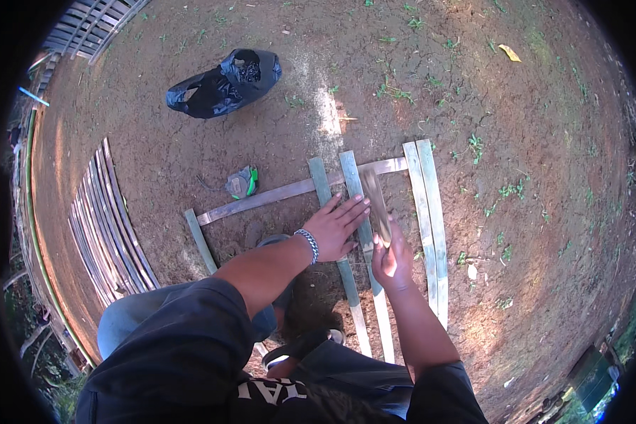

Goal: The person assembles a wooden frame on the ground by measuring and nailing wooden planks together. They use a tape measure to check dimensions and a hammer to drive nails into the wood, securing the pieces into a rectangular structure.

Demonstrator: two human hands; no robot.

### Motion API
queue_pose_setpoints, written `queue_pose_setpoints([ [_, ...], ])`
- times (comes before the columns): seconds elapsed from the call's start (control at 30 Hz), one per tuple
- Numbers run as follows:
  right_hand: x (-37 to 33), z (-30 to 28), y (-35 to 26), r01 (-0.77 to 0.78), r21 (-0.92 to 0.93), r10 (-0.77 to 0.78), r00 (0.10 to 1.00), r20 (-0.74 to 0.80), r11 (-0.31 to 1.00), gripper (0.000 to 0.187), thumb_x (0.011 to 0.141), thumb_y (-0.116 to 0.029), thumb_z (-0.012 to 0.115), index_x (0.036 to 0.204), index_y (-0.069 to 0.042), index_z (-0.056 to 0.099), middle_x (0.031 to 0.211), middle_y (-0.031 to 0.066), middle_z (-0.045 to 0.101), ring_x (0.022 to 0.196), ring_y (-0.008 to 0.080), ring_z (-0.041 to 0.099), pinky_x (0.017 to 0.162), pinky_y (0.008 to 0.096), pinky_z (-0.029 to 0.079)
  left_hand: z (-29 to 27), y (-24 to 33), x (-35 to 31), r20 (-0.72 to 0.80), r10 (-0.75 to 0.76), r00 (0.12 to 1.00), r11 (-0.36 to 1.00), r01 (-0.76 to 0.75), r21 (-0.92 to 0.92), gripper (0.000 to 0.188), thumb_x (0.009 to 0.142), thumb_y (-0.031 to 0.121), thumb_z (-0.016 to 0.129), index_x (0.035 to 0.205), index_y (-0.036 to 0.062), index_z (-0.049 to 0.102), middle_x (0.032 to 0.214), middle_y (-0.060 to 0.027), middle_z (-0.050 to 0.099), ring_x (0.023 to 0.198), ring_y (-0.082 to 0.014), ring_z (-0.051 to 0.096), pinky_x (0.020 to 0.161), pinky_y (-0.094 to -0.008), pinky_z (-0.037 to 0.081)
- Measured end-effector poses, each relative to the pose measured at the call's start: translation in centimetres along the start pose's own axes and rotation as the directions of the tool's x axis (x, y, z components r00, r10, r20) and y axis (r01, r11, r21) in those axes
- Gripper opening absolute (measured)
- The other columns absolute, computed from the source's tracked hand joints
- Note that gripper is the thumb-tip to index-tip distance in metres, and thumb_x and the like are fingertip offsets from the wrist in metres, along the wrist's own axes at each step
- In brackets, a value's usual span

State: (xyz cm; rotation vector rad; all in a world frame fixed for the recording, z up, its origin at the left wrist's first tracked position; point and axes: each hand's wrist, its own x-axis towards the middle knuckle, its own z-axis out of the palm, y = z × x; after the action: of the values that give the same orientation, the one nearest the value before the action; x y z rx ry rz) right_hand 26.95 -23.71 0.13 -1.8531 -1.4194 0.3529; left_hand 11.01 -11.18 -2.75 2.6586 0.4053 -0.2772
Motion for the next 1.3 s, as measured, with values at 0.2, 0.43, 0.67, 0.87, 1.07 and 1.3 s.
queue_pose_setpoints([
  [0.2, 0.9, -0.6, 0.4, -0.363, -0.216, 0.416, 0.853, 0.316, 0.906, 0.044, 0.099, -0.013, 0.059, 0.141, -0.009, 0.047, 0.109, 0.0275, 0.069, 0.093, 0.0479, 0.070, 0.077, 0.0530, 0.058, 0.3, 0.1, 0.0, 0.009, -0.003, 1.000, 1.000, 0.003, -0.017, 0.081, 0.093, 0.045, 0.060, 0.159, 0.0045, 0.032, 0.168, -0.0097, 0.026, 0.158, -0.0248, 0.015, 0.128, -0.0515, 0.007],
  [0.43, 1.0, -0.9, 1.2, -0.327, -0.320, 0.439, 0.810, 0.389, 0.889, 0.040, 0.097, -0.013, 0.061, 0.135, -0.009, 0.052, 0.105, 0.0275, 0.070, 0.089, 0.0481, 0.070, 0.075, 0.0544, 0.058, 0.1, -0.3, 0.2, 0.024, -0.010, 1.000, 1.000, 0.011, -0.026, 0.081, 0.093, 0.042, 0.060, 0.159, 0.0041, 0.032, 0.169, -0.0099, 0.025, 0.158, -0.0246, 0.015, 0.128, -0.0514, 0.007],
  [0.67, 1.6, -1.0, 2.7, -0.361, -0.449, 0.558, 0.691, 0.460, 0.817, 0.045, 0.096, -0.015, 0.063, 0.137, -0.004, 0.050, 0.093, 0.0294, 0.070, 0.086, 0.0470, 0.070, 0.074, 0.0542, 0.057, 0.0, -0.1, -0.1, 0.008, -0.011, 1.000, 0.999, 0.012, -0.045, 0.079, 0.093, 0.040, 0.061, 0.159, 0.0053, 0.032, 0.169, -0.0100, 0.024, 0.158, -0.0245, 0.014, 0.128, -0.0507, 0.008],
  [0.87, 0.5, -2.3, 2.0, -0.455, -0.283, 0.528, 0.796, 0.296, 0.845, 0.040, 0.096, -0.016, 0.063, 0.134, -0.004, 0.054, 0.094, 0.0293, 0.070, 0.091, 0.0480, 0.069, 0.081, 0.0533, 0.056, -0.3, -0.2, -0.1, 0.038, -0.019, 0.999, 0.999, 0.021, -0.033, 0.083, 0.092, 0.041, 0.062, 0.159, 0.0049, 0.030, 0.171, -0.0096, 0.019, 0.159, -0.0246, 0.010, 0.128, -0.0514, 0.009],
  [1.07, -2.3, -1.6, -0.8, -0.697, -0.083, 0.702, 0.704, 0.107, 0.712, 0.041, 0.098, -0.017, 0.062, 0.134, 0.000, 0.052, 0.108, 0.0318, 0.067, 0.105, 0.0464, 0.067, 0.089, 0.0528, 0.052, -3.3, -0.2, -0.4, 0.167, 0.035, 0.985, 0.999, -0.030, -0.031, 0.092, 0.089, 0.046, 0.067, 0.159, 0.0018, 0.028, 0.171, -0.0132, 0.016, 0.159, -0.0264, 0.011, 0.128, -0.0537, 0.009],
  [1.3, -6.1, -2.1, 1.2, -0.790, -0.226, 0.782, 0.606, -0.145, 0.570, 0.044, 0.100, -0.020, 0.061, 0.139, -0.004, 0.045, 0.115, 0.0284, 0.065, 0.105, 0.0459, 0.067, 0.089, 0.0545, 0.051, -11.7, -6.0, -6.6, 0.398, 0.372, 0.839, 0.921, -0.278, -0.273, 0.081, 0.091, 0.046, 0.069, 0.154, 0.0042, 0.039, 0.160, -0.0185, 0.039, 0.145, -0.0341, 0.041, 0.121, -0.0497, 0.030],
])
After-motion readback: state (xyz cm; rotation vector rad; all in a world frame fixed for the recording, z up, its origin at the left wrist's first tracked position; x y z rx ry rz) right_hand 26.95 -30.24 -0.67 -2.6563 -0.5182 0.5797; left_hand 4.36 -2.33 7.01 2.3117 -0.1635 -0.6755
